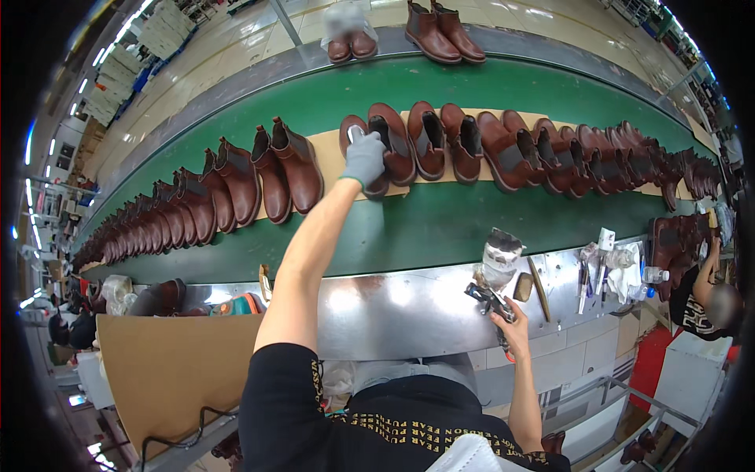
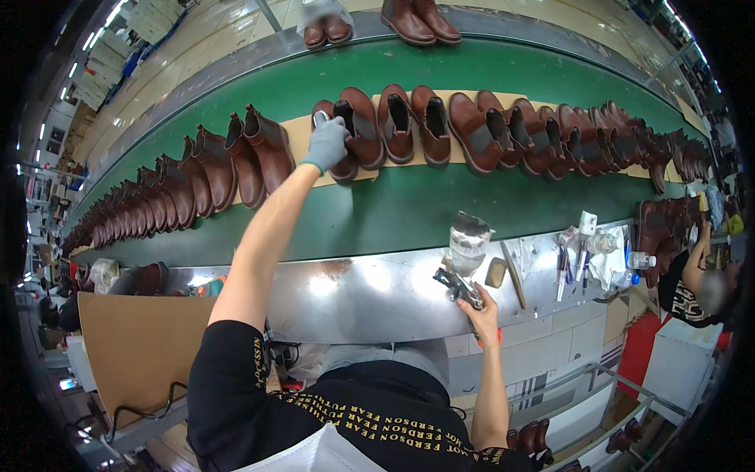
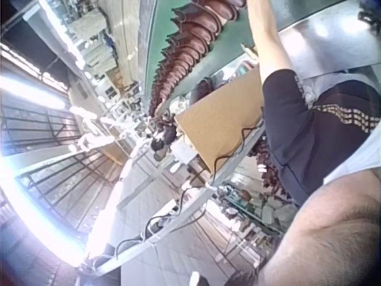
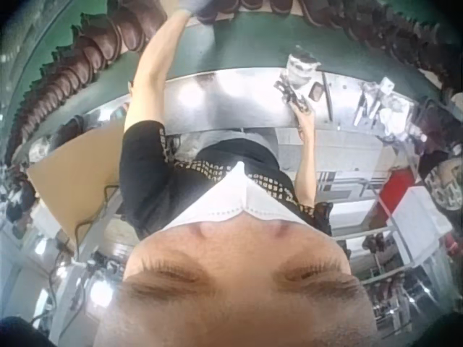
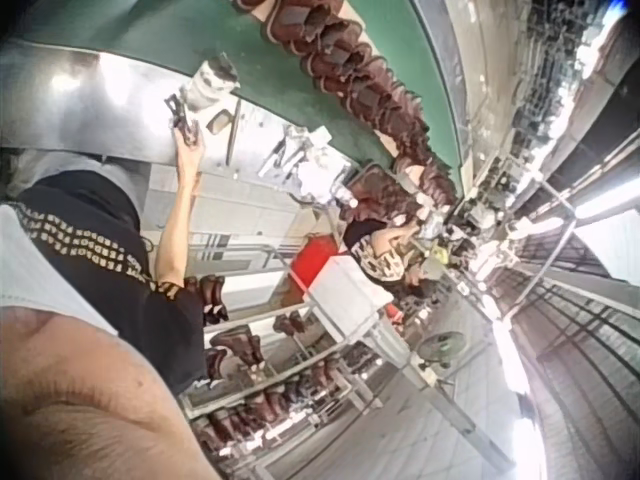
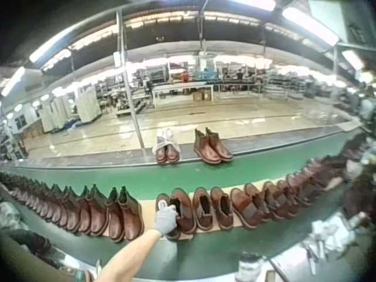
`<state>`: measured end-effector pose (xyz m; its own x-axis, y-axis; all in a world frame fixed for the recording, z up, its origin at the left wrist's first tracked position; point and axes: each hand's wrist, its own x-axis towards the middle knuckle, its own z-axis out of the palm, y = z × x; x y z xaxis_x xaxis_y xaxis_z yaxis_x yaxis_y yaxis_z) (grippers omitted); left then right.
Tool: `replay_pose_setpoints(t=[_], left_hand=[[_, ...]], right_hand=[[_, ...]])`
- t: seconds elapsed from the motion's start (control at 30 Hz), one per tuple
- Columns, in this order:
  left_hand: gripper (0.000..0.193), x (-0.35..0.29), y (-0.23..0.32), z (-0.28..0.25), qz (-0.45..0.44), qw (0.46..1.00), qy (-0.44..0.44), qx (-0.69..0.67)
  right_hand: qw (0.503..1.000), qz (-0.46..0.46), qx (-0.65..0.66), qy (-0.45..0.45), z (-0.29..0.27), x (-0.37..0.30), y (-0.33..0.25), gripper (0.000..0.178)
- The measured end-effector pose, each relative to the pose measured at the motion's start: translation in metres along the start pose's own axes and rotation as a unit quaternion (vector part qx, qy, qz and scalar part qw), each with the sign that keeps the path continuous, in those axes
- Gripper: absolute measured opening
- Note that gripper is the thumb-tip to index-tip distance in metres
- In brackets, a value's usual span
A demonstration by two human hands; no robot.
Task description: Cleaning and inspecting brown leather chelsea boots on a factory assembly line.
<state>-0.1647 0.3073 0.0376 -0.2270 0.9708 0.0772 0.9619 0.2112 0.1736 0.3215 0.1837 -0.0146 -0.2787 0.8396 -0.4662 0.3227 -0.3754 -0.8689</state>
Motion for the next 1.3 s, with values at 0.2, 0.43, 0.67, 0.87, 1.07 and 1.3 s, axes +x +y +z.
replay_pose_setpoints(t=[0.2,0.43,0.67,0.87,1.07,1.3], left_hand=[[0.009,-0.051,0.010,-0.051,0.030,0.999,0.024,-0.008],[0.018,-0.289,0.128,-0.093,0.125,0.989,-0.055,-0.061],[0.034,-0.358,0.104,-0.075,-0.158,0.905,0.096,-0.382],[0.059,-0.368,0.036,0.044,-0.544,0.445,0.032,-0.711],[0.092,-0.300,0.036,0.049,-0.579,0.616,-0.096,-0.526],[0.135,-0.236,0.049,0.036,-0.487,0.836,-0.133,-0.215]], right_hand=[[0.925,-0.230,-0.197,0.232,-0.004,-0.054,-0.043,0.056],[0.976,-0.187,-0.022,-0.108,0.100,-0.017,-0.062,0.043],[0.984,0.033,0.050,-0.169,0.129,0.022,-0.043,0.071],[0.987,0.023,-0.114,-0.113,0.157,0.060,-0.032,0.087],[0.958,0.018,-0.283,-0.036,0.175,0.072,-0.064,0.109],[0.890,-0.013,-0.437,-0.129,0.215,0.086,-0.104,0.131]])
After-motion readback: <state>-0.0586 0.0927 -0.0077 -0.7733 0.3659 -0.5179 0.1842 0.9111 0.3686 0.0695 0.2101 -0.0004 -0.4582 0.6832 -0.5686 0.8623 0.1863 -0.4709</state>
